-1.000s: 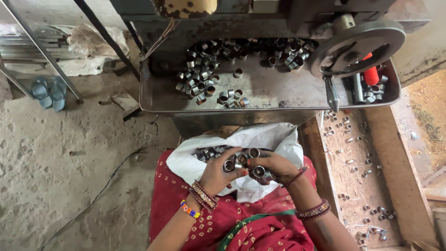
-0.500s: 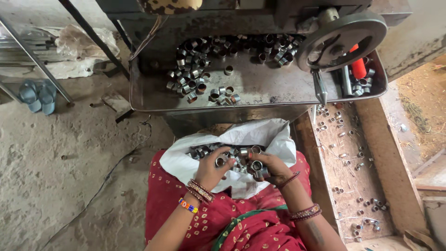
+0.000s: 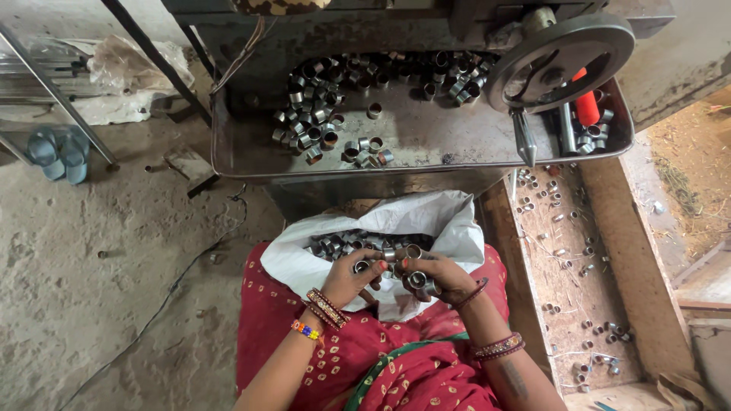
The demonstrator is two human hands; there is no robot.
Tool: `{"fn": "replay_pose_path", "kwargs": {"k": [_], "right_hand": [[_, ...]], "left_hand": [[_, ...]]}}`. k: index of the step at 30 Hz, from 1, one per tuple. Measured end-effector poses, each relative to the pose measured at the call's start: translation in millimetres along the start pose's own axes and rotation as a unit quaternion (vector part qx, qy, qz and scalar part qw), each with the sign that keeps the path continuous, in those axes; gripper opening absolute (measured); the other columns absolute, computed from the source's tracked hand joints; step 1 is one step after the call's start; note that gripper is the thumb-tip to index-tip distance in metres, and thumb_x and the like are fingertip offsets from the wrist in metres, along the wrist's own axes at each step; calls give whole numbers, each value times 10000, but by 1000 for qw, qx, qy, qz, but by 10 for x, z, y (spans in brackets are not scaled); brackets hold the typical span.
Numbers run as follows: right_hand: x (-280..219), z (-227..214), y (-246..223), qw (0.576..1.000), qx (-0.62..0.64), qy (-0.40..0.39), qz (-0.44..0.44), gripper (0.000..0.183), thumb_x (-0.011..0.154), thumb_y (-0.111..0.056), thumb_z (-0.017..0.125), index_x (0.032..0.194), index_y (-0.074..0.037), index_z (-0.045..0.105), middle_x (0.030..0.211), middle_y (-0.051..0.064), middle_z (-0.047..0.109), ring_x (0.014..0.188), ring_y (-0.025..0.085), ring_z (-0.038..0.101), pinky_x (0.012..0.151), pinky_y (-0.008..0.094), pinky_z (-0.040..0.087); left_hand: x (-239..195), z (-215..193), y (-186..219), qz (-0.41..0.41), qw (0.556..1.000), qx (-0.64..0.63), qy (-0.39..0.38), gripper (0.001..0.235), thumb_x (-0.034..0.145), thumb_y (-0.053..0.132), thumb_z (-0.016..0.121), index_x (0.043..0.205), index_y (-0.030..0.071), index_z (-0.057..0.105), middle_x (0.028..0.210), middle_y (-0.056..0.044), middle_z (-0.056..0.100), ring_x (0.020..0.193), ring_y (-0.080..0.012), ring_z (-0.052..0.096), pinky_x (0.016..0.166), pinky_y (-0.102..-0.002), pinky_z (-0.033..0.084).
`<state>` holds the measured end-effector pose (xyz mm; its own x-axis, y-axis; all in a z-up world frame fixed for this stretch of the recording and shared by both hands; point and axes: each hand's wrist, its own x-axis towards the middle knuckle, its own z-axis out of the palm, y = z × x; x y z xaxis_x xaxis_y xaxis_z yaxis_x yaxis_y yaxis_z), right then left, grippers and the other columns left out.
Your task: The person gathers metal rings from a machine tray and places them into a bag on their lap and a wooden crate nearby.
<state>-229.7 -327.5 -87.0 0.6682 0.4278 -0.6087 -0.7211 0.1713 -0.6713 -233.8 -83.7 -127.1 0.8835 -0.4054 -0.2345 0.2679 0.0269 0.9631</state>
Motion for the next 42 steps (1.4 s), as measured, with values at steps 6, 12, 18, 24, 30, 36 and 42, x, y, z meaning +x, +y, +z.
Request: {"fn": "replay_pose_path", "kwargs": {"k": [6, 12, 18, 24, 30, 36, 42], "right_hand": [[-46, 137, -40, 999, -51, -9, 3, 446, 923, -228, 709, 1314, -21, 651, 952, 33, 698, 631, 95, 648, 423, 255, 473], [-60, 95, -25, 998, 47, -8, -35, 477, 948, -251, 671, 1375, -41, 649, 940, 69, 687, 560, 101, 614, 429, 244, 486], [46, 224, -41, 986, 51, 119, -100, 391, 962, -219, 653, 1308, -37, 675, 972, 24, 682, 710, 77, 634, 521, 242, 494], [-25, 888, -106, 813, -340, 182, -436, 388, 912, -99, 701, 1295, -37, 687, 1151, 88, 712, 1032, 179, 683, 913, 272, 517], [-341, 1080, -259, 829, -365, 188, -379, 437, 845, -123, 719, 1279, -83, 682, 1135, 76, 712, 932, 157, 698, 726, 263, 550], [-364, 366, -343, 908, 105, 201, -353, 530, 871, -5, 601, 1386, -113, 532, 1161, 145, 623, 962, 284, 703, 815, 399, 606], [-953, -1116, -759, 785, 335, 184, -487, 212, 1034, -64, 606, 1177, 91, 582, 1137, 217, 621, 1083, 345, 630, 1040, 448, 526]], "left_hand": [[63, 23, -2, -55, 998, 12, 16, 370, 906, 333, 747, 1125, 39, 703, 800, -62, 720, 666, -125, 707, 517, -315, 585], [66, -143, -38, 219, 849, 448, 175, 419, 798, 418, 791, 1035, 79, 726, 988, -123, 767, 913, -344, 701, 793, -433, 559], [65, 62, -193, -26, 972, 66, 225, 500, 915, 580, 618, 1085, 125, 737, 1043, -32, 777, 975, -231, 727, 885, -411, 569], [4, 478, 98, -186, 824, -519, 131, 357, 897, 511, 588, 1055, 199, 657, 972, -17, 708, 924, -222, 688, 826, -519, 586], [-91, 400, 192, -117, 837, -529, 71, 429, 969, 453, 535, 1155, 94, 678, 1051, -100, 739, 994, -250, 695, 897, -458, 570], [-5, 411, 199, -209, 797, -563, 61, 402, 881, 408, 550, 1048, 79, 711, 982, -131, 742, 969, -329, 714, 848, -470, 593], [-32, 285, 159, -156, 789, -593, 47, 309, 889, 358, 654, 913, 52, 684, 952, -130, 737, 955, -315, 702, 838, -503, 602]]}}
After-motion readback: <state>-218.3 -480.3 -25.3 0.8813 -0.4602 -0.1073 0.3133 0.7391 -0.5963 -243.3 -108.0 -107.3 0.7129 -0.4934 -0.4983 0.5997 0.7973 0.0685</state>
